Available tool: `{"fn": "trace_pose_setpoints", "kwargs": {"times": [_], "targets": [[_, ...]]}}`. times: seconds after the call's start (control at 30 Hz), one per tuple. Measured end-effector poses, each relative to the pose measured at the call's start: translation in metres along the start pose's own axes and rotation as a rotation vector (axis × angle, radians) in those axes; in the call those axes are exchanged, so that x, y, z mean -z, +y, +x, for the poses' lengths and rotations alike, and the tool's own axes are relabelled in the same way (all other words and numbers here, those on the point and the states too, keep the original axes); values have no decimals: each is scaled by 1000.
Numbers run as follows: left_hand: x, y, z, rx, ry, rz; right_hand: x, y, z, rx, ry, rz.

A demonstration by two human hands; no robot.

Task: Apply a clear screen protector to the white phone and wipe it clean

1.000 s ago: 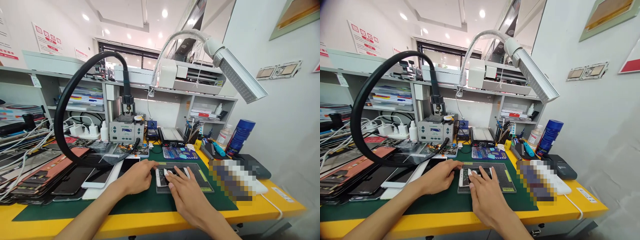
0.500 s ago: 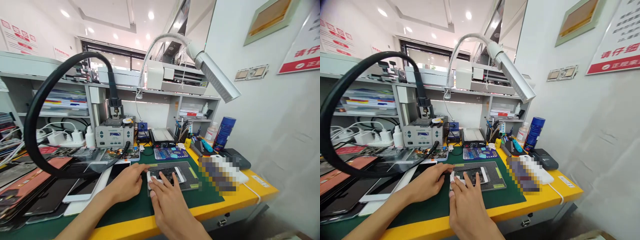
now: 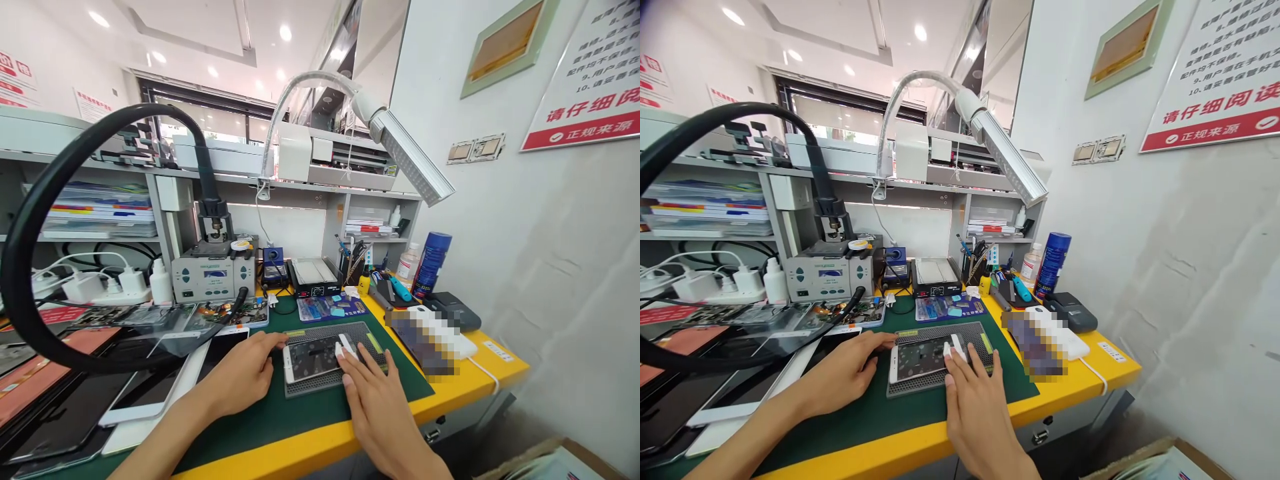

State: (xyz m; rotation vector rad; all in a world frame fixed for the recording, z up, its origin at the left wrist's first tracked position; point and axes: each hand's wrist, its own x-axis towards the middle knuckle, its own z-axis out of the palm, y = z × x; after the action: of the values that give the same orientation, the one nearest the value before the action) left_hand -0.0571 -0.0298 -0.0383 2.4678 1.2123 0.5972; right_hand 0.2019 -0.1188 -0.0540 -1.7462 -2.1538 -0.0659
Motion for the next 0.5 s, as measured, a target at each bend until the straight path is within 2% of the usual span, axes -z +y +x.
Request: {"fn": "trace_pose_setpoints", "kwargs": {"times": [0.23, 0.37, 0.5], "targets": [[3, 5, -1, 6, -7, -7, 4, 4, -1, -56, -5, -30], [2, 5, -1, 3, -1, 0, 0, -9, 0, -54, 23, -35], [1, 6, 0, 7, 6, 7, -4, -30, 3, 18, -11, 44]]}}
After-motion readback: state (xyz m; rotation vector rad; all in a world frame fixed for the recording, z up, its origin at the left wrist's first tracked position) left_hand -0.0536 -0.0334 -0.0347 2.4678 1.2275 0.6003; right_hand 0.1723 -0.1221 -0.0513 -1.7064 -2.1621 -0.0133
